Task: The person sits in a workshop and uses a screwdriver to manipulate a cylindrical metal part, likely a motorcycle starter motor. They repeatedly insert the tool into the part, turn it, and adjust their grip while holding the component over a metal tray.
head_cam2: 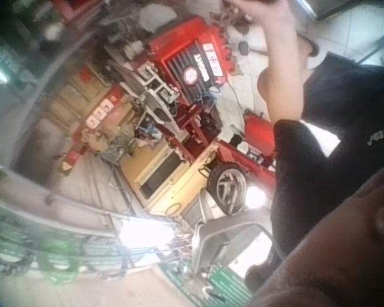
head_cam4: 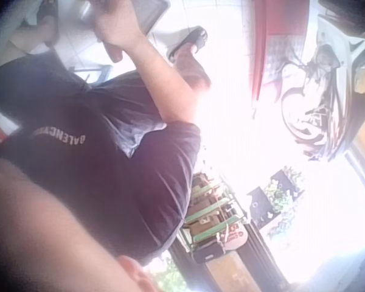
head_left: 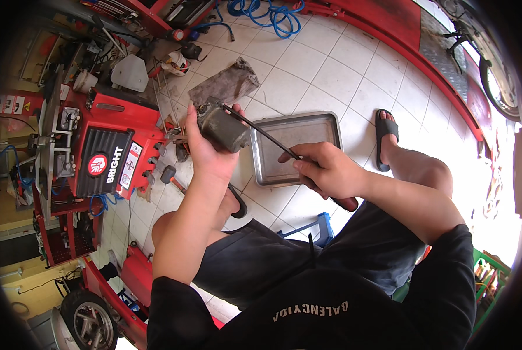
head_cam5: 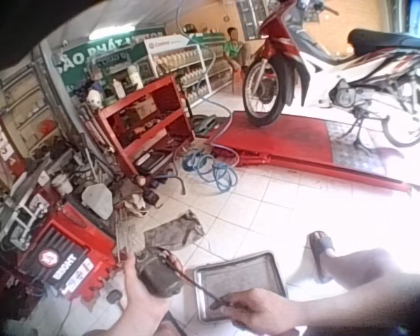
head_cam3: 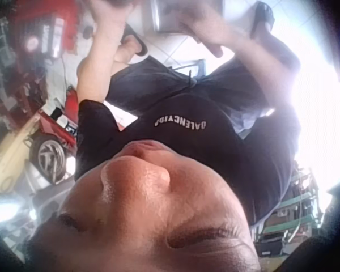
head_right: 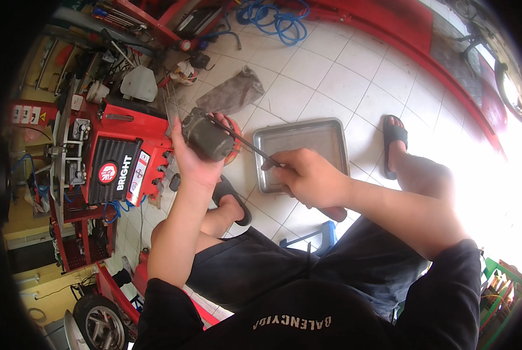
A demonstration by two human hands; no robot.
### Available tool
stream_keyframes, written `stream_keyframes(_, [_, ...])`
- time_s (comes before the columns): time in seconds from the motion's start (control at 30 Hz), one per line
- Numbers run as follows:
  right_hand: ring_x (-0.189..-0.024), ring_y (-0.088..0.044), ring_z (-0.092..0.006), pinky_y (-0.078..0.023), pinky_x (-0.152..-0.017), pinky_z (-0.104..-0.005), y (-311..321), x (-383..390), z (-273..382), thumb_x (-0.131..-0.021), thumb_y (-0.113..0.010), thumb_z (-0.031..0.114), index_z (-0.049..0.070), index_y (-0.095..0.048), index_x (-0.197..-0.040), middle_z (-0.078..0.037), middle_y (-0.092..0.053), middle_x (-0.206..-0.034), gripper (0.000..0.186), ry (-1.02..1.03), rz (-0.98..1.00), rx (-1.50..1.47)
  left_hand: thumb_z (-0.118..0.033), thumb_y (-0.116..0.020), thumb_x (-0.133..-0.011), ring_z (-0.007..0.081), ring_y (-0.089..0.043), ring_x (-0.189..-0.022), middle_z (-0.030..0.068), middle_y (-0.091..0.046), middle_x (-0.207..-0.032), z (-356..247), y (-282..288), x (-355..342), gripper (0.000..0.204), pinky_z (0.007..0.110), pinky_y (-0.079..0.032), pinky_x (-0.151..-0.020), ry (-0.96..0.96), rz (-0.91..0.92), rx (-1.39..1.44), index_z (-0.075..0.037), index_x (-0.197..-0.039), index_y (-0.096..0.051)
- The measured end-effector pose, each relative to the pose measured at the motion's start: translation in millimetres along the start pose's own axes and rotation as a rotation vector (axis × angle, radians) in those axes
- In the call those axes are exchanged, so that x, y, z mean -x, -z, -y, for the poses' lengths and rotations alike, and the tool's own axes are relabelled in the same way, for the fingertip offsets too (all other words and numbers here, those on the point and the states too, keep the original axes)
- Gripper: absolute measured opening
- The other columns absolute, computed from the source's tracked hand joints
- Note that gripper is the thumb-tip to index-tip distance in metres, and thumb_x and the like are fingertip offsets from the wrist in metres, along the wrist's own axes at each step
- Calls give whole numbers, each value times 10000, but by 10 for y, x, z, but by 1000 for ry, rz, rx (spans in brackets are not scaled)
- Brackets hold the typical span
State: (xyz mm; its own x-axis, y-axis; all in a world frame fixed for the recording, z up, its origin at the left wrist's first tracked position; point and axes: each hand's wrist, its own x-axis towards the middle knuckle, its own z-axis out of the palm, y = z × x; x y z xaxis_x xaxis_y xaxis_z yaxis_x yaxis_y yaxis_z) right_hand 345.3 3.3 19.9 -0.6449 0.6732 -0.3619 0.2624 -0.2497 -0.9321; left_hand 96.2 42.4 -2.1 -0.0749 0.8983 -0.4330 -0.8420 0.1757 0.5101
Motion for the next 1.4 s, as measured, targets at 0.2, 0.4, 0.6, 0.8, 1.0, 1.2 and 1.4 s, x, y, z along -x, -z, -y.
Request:
stream_keyframes(0.2, [-577, -596, -412, -495, -600, -438, -179, 14, -93, -969, -552, 50, -20, -629, -1220, -217, -606, -635, 272, 256, -333, 443, -541, -669, -921, 305, -654, -992, 136, -631, -1023, 74, -27, -19, 582, 423, -557, -905, -58, -17, 26, -21, -1155, -554])
stream_keyframes(0.4, [-598, -615, -441, -493, -583, -473, -116, -82, -128, -969, -591, 105, -41, -615, -1221, -230, -618, -648, 292, 276, -508, 821, -531, -623, -945, 296, -642, -1011, 159, -632, -1076, 32, -216, 85, 583, 409, -542, -908, -202, -66, -128, 10, -1152, -554])
stream_keyframes(0.6, [-654, -675, -292, -524, -626, -414, -55, -100, -116, -1029, -509, 106, -68, -600, -1230, -168, -658, -702, 281, 149, -186, 338, -517, -634, -946, 313, -657, -989, 145, -623, -1095, -72, -105, 9, 575, 424, -547, -897, -70, -1, -79, -22, -1217, -524])
stream_keyframes(0.8, [-862, -725, -205, -596, -789, -325, 65, -135, -209, -1013, -490, -14, -132, -642, -1155, -139, -731, -904, 239, -93, 45, -251, -506, -660, -926, 338, -658, -1018, 160, -618, -1097, -93, -28, -6, 586, 449, -550, -908, 36, 43, -149, -9, -1202, -520])
stream_keyframes(1.0, [-771, -738, -172, -583, -718, -289, 75, -102, -175, -844, -774, 45, -94, -728, -917, -139, -752, -808, 164, -98, -73, 109, -554, -534, -962, 320, -649, -997, 158, -664, -1032, 70, -41, 19, 553, 453, -537, -874, 42, -51, -231, -17, -1067, -614])
stream_keyframes(1.2, [-757, -734, -183, -563, -709, -284, -111, -83, -147, -778, -860, 134, -46, -698, -857, -117, -726, -753, 254, -60, -33, 276, -493, -647, -928, 349, -647, -1026, 142, -650, -1039, 156, -72, 78, 513, 466, -539, -957, 60, 50, -238, -19, -1120, -607])
stream_keyframes(1.4, [-844, -736, -238, -586, -758, -350, -46, -121, -337, -941, -621, 30, -68, -668, -1027, -153, -736, -918, 138, 38, 107, -69, -519, -611, -938, 326, -648, -1019, 128, -662, -1023, 36, -190, 128, 531, 445, -539, -919, 101, 62, -283, -20, -1118, -620])
